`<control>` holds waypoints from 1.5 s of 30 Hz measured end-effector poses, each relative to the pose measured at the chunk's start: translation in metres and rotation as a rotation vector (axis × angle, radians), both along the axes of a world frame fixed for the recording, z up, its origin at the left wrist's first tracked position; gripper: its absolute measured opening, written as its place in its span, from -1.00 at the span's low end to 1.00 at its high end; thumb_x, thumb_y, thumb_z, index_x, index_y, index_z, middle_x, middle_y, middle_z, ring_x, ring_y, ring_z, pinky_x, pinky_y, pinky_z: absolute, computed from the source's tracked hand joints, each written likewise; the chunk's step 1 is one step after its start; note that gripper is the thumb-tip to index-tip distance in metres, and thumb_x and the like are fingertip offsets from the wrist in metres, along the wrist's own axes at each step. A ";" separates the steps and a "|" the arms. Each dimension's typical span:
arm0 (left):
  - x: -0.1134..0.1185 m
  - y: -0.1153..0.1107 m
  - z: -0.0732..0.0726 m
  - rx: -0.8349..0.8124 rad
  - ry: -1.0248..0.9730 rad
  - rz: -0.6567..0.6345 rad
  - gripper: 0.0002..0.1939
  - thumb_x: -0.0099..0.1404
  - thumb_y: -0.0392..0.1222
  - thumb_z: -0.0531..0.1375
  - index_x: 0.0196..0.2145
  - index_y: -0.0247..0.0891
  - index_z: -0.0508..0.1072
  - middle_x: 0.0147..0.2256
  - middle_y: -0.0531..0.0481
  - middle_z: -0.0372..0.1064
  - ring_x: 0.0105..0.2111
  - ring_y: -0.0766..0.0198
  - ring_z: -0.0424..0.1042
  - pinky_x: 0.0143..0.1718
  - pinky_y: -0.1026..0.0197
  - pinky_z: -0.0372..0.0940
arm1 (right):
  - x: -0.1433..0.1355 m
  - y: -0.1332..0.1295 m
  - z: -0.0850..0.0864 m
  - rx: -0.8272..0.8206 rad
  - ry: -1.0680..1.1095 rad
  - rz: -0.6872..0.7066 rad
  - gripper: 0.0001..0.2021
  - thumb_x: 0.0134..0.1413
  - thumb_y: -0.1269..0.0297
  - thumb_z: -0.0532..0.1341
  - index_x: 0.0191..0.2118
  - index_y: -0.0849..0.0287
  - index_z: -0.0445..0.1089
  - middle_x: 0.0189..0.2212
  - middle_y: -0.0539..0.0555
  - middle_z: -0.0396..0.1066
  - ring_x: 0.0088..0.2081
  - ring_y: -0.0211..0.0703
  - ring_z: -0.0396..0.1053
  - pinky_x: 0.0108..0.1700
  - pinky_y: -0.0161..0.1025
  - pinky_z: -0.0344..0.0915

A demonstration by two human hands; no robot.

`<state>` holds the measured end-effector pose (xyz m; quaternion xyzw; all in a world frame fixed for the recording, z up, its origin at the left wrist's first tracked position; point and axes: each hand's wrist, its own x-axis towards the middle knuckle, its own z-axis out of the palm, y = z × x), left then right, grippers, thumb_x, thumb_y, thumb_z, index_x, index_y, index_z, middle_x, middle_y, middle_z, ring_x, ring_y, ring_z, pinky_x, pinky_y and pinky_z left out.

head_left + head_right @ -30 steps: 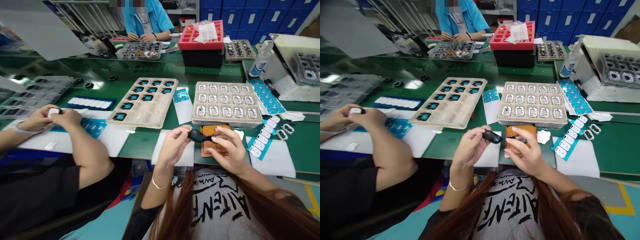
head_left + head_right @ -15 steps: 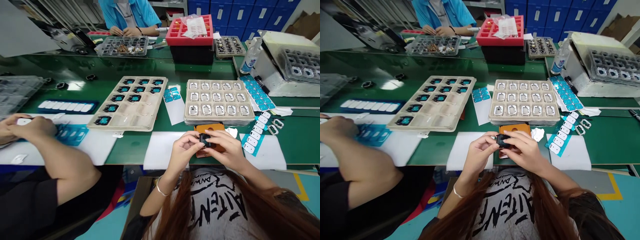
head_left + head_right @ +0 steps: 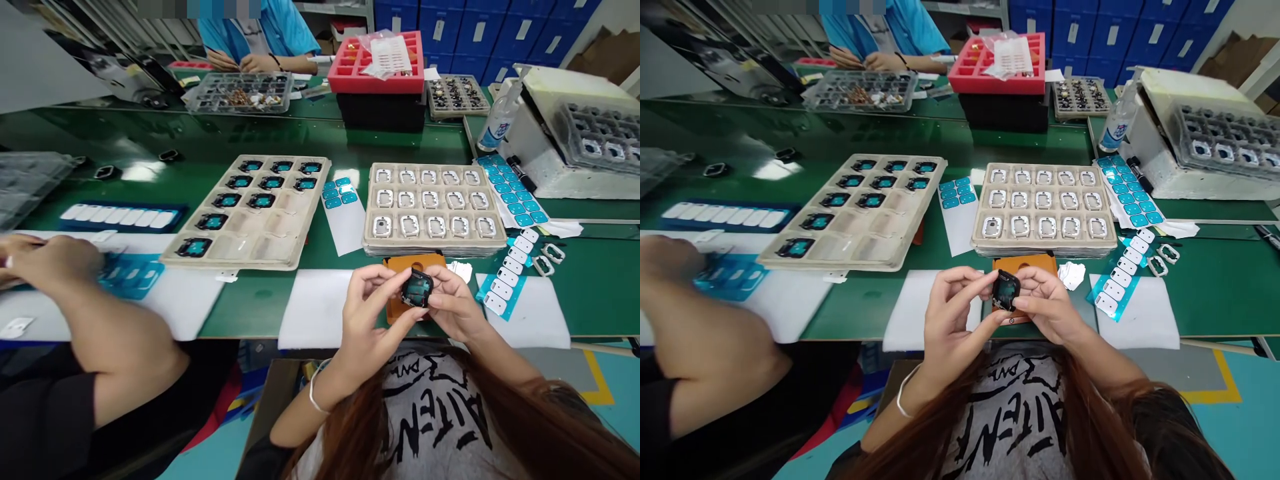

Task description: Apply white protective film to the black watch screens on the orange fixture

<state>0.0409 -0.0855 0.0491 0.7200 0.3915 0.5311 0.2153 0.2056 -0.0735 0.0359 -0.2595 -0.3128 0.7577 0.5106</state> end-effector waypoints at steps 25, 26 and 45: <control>-0.012 -0.002 -0.001 0.466 0.361 0.111 -0.73 0.28 -0.26 0.30 -0.05 -0.25 0.51 -0.01 -0.19 0.27 -0.01 0.04 0.25 -0.02 0.02 0.30 | 0.009 0.002 0.002 -0.042 -0.104 0.177 -0.64 -0.09 0.17 0.46 -0.15 0.15 0.47 -0.24 0.08 0.59 -0.21 -0.15 0.55 -0.11 -0.21 0.49; -0.014 0.000 -0.002 0.483 0.370 0.112 -0.71 0.25 -0.24 0.33 -0.05 -0.24 0.51 -0.01 -0.19 0.27 -0.01 0.04 0.25 -0.02 0.02 0.30 | 0.014 0.004 0.003 0.024 -0.185 0.133 -0.65 -0.09 0.17 0.46 -0.16 0.13 0.47 -0.24 0.06 0.59 -0.22 -0.15 0.56 -0.12 -0.18 0.50; -0.025 0.043 -0.088 0.154 0.293 0.007 -0.61 0.51 -0.16 -0.10 0.16 -0.28 0.34 0.04 -0.23 0.40 0.03 0.09 0.26 0.08 -0.03 0.22 | 0.052 0.047 0.007 1.303 -1.336 0.145 -0.78 0.21 0.29 0.22 -0.08 0.20 0.50 -0.05 0.24 0.56 -0.06 0.03 0.48 -0.10 0.03 0.52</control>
